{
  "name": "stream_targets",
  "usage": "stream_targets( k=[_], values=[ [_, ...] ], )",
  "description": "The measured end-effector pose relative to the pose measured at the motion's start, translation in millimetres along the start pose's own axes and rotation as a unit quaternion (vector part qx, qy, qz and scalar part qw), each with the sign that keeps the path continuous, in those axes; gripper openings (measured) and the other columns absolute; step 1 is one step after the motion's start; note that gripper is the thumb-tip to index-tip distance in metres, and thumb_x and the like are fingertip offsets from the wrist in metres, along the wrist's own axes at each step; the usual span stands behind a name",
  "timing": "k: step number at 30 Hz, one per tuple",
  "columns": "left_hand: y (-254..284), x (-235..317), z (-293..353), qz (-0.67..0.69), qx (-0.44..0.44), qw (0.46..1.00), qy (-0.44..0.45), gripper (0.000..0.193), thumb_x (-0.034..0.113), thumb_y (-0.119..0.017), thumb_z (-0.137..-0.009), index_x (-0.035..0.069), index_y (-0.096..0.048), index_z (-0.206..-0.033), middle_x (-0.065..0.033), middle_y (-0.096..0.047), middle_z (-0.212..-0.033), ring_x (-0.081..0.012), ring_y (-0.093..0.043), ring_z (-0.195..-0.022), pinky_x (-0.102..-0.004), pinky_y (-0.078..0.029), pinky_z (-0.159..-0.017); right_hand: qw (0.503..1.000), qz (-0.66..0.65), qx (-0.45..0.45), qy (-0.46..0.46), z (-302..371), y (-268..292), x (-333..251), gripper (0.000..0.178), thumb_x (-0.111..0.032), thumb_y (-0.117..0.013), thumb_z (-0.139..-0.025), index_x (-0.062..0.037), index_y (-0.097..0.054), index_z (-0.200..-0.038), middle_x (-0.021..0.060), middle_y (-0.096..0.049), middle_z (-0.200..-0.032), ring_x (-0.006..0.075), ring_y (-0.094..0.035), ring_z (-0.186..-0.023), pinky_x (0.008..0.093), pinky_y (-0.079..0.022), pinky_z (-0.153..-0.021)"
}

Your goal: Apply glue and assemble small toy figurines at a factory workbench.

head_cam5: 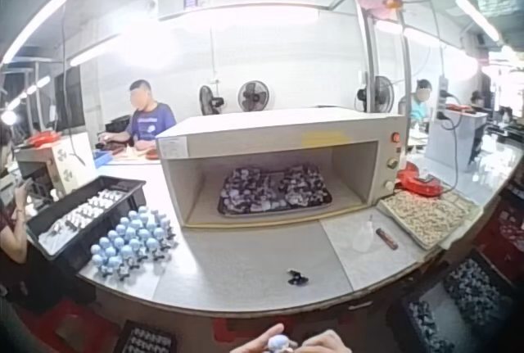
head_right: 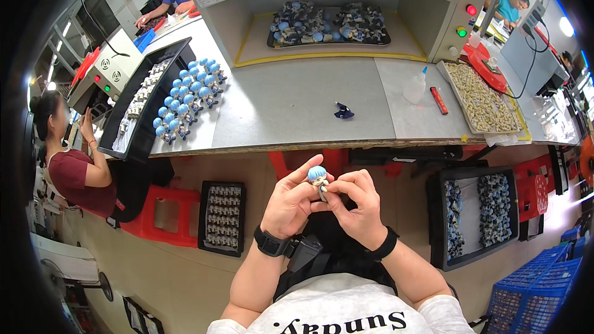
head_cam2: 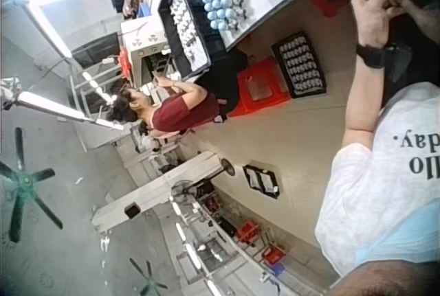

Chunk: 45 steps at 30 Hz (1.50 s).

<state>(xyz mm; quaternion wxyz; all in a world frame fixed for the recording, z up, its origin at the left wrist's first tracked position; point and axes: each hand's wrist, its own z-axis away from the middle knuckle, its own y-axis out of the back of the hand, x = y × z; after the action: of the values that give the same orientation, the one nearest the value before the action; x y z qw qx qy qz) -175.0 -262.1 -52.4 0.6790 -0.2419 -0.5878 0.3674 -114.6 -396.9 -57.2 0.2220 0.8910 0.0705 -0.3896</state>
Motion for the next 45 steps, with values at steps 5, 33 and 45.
stream_targets(
  k=[5, 33, 45],
  values=[
    [-0.5, 0.5, 0.6, -0.003, -0.001, 1.000, -0.001, 0.044, -0.001, -0.048, -0.084, 0.003, -0.041, -0.127, -0.0117, -0.058, -0.101, -0.0173, -0.060, -0.086, -0.0338, -0.055, -0.071, 1.000, -0.001, 0.002, 0.007, 0.0, -0.5, 0.1, 0.015, 0.000, -0.068, -0.068, -0.0036, -0.062, -0.081, 0.0052, -0.055, -0.077, 0.0188, -0.049, -0.071, 0.0274, -0.042, -0.060],
    [0.5, 1.4, 1.8, 0.021, 0.004, 1.000, -0.002, 0.043, -0.008, -0.044, -0.082, 0.002, -0.044, -0.123, -0.0160, -0.057, -0.101, -0.0219, -0.060, -0.088, -0.0370, -0.056, -0.069, 1.000, 0.000, -0.002, 0.009, -0.6, -1.9, -1.2, 0.016, 0.001, -0.069, -0.068, -0.0034, -0.062, -0.081, 0.0049, -0.055, -0.076, 0.0178, -0.049, -0.071, 0.0268, -0.042, -0.059],
    [1.2, 1.0, 3.0, 0.016, -0.004, 1.000, -0.003, 0.043, -0.007, -0.044, -0.082, 0.003, -0.043, -0.124, -0.0159, -0.056, -0.102, -0.0222, -0.060, -0.088, -0.0374, -0.056, -0.070, 1.000, -0.001, 0.002, 0.008, 1.8, -2.2, -0.9, 0.016, 0.000, -0.069, -0.067, -0.0046, -0.062, -0.081, 0.0046, -0.055, -0.076, 0.0184, -0.049, -0.071, 0.0275, -0.042, -0.059]
  ],
)
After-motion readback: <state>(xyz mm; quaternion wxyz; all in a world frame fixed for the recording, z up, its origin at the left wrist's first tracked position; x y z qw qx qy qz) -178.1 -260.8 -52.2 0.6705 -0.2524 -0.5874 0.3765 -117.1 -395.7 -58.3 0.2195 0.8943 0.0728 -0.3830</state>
